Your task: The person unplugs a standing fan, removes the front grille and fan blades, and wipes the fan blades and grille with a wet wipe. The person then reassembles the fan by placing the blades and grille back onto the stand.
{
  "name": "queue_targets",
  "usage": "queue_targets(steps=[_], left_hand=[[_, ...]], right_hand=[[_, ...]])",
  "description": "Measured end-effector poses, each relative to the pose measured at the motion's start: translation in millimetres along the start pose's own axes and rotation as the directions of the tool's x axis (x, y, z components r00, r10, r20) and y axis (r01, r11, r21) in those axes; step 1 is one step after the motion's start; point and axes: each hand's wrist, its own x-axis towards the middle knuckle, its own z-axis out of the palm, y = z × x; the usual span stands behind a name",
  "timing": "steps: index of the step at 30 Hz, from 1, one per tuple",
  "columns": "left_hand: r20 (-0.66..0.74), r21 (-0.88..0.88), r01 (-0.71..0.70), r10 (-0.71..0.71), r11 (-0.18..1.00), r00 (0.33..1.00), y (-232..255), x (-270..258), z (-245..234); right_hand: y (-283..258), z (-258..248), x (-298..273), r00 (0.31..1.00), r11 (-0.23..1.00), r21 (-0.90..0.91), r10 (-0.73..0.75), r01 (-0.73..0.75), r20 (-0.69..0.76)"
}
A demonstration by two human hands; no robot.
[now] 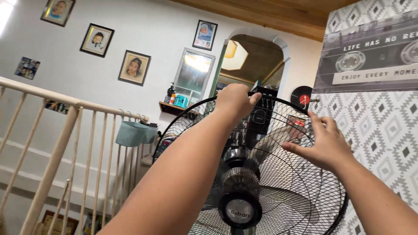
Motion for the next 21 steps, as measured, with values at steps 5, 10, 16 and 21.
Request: queue_targets(steps=[5, 10, 16, 21], left_hand=[[-0.092, 0.067, -0.029, 0.035, 0.997, 0.995, 8.1, 22.0, 4.6], [-0.054, 0.162, -0.188, 0.199, 0.969, 0.979, -3.3, 27.4, 14.1], [-0.094, 0.211, -0.247, 0.271, 0.946, 0.958, -8.3, 32.5, 20.6], [-0.142, 0.207, -0.203, 0.235, 0.957, 0.962, -5.5, 31.4, 17.8]], right_hand=[[-0.4, -0.7, 1.8, 1.0, 0.999, -0.039, 0.019, -0.018, 0.01], [-3.6, -2.6, 2.9, 0.999, 1.0, -0.02, 0.022, -0.021, 0.031], [-3.6, -5.4, 3.5, 1.0, 0.998, -0.061, -0.004, 0.006, 0.026], [-3.2, -11.2, 7.9, 0.998, 0.998, -0.063, 0.021, -0.017, 0.059]])
